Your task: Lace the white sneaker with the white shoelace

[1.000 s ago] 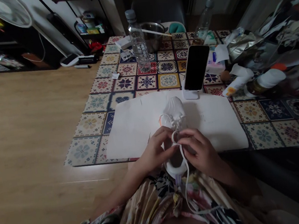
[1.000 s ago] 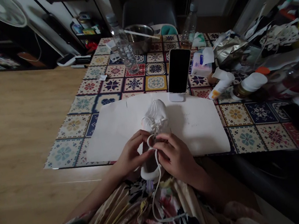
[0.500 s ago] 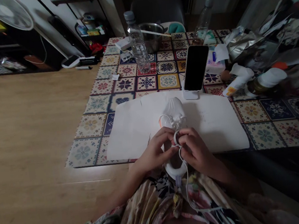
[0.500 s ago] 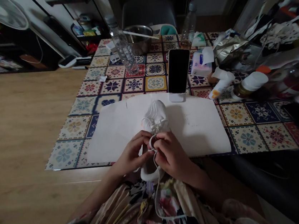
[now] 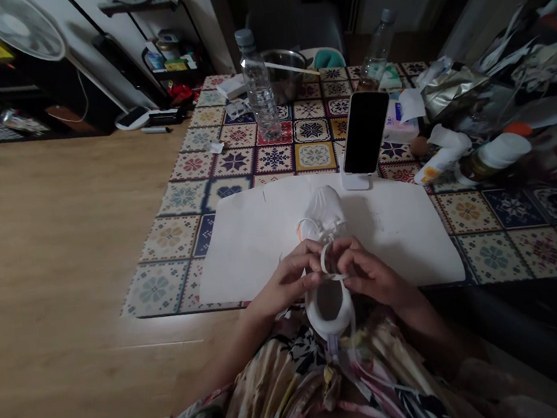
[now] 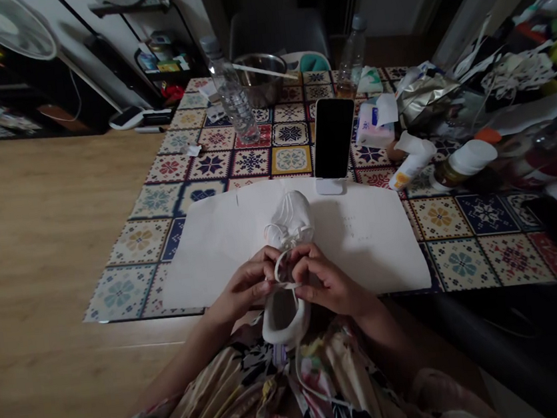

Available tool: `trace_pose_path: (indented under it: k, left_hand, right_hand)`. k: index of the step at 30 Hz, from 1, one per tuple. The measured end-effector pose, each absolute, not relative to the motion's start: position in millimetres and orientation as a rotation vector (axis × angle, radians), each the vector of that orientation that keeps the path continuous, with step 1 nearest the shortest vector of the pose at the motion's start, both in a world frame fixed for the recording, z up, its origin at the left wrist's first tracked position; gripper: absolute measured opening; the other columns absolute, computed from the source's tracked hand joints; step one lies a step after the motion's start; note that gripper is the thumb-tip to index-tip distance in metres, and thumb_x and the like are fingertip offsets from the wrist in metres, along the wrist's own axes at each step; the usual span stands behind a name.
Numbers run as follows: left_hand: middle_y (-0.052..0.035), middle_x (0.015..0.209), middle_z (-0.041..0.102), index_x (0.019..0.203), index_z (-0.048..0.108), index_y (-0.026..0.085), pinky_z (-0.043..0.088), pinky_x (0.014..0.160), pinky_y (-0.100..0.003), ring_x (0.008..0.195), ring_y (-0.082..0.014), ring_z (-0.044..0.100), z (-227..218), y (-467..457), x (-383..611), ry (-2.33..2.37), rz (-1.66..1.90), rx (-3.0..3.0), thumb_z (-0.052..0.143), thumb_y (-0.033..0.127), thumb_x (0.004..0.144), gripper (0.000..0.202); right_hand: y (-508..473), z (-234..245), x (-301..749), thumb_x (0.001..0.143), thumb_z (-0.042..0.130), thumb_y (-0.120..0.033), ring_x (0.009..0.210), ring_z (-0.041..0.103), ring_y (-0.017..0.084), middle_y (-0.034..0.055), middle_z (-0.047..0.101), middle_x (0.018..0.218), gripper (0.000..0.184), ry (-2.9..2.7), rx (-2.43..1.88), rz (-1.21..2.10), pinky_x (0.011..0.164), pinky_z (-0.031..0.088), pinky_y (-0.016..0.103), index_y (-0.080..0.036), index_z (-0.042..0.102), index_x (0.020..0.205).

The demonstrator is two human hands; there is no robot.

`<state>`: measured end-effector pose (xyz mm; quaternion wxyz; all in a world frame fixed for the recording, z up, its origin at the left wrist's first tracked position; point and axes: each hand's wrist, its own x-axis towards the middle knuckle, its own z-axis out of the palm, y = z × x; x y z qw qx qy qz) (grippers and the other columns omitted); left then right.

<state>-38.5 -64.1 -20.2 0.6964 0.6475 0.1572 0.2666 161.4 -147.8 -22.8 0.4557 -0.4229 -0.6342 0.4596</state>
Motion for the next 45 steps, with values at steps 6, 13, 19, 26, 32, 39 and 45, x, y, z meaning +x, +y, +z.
trace_pose_path:
  k: [6,13,19,26,32,39,45]
  left_hand:
    - [-0.0020,0.072,0.043,0.057,0.043,0.017,0.039,0.066,-0.030,0.071,-0.0168,0.045,-28,-60,-48,0.321,0.806,1.196,0.065,0.058,0.081,0.052]
    - [0.0033,0.063,0.019,0.055,0.035,0.017,0.037,0.050,-0.022,0.056,-0.0122,0.031,-6,-52,-71,0.332,1.252,0.991,0.066,0.054,0.080,0.055]
    - [0.0016,0.059,0.049,0.067,0.070,0.021,0.042,0.046,-0.021,0.051,-0.0087,0.049,6,-68,-65,0.160,0.895,1.328,0.075,0.034,0.082,0.021]
    - [-0.0037,0.068,0.068,0.083,0.077,0.015,0.052,0.060,-0.024,0.063,-0.0134,0.062,9,-89,-35,0.531,0.679,1.415,0.081,0.051,0.070,0.038]
    - [-0.0060,0.071,0.071,0.071,0.070,0.015,0.053,0.065,-0.026,0.067,-0.0145,0.065,6,-93,-34,0.477,0.938,1.566,0.078,0.038,0.079,0.025]
    - [-0.0058,0.080,0.071,0.081,0.067,0.013,0.053,0.070,-0.023,0.075,-0.0131,0.065,13,-104,-41,0.401,0.646,1.665,0.067,0.025,0.089,0.014]
    - [-0.0077,0.090,0.074,0.098,0.070,0.016,0.054,0.075,-0.025,0.081,-0.0150,0.067,13,-107,-47,0.423,0.856,1.799,0.065,0.019,0.090,0.011]
  right_hand:
    - [-155,-25,170,0.093,0.050,-0.057,0.084,0.056,0.020,0.0041,0.053,0.088,0.043,-1.268,-0.934,1.124,0.075,0.049,0.036,-0.022,0.048,0.068]
    - [-163,1,198,0.092,0.050,-0.055,0.049,0.034,0.015,-0.0051,0.027,0.057,0.045,-0.855,-0.963,0.772,0.048,0.040,0.028,-0.024,0.036,0.063]
    - [-166,2,169,0.090,0.065,-0.039,0.045,0.042,0.009,-0.0052,0.049,0.056,0.022,-0.834,-1.107,0.571,0.041,0.035,0.021,-0.023,0.062,0.075]
    - [-173,8,134,0.093,0.054,-0.017,0.084,0.073,0.019,0.0039,0.076,0.090,0.024,-1.790,-1.085,0.386,0.074,0.060,0.031,-0.027,0.066,0.110]
    - [-173,17,134,0.092,0.055,-0.016,0.076,0.069,0.017,0.0039,0.072,0.085,0.017,-1.764,-1.083,0.372,0.068,0.057,0.028,-0.023,0.063,0.105]
    - [-184,6,130,0.090,0.058,-0.014,0.068,0.065,0.015,0.0006,0.067,0.076,0.012,-1.480,-1.171,0.321,0.061,0.054,0.026,-0.024,0.063,0.093]
    - [-183,6,125,0.091,0.060,-0.019,0.076,0.066,0.016,0.0025,0.066,0.087,0.015,-1.442,-1.253,0.354,0.064,0.056,0.026,-0.025,0.060,0.105]
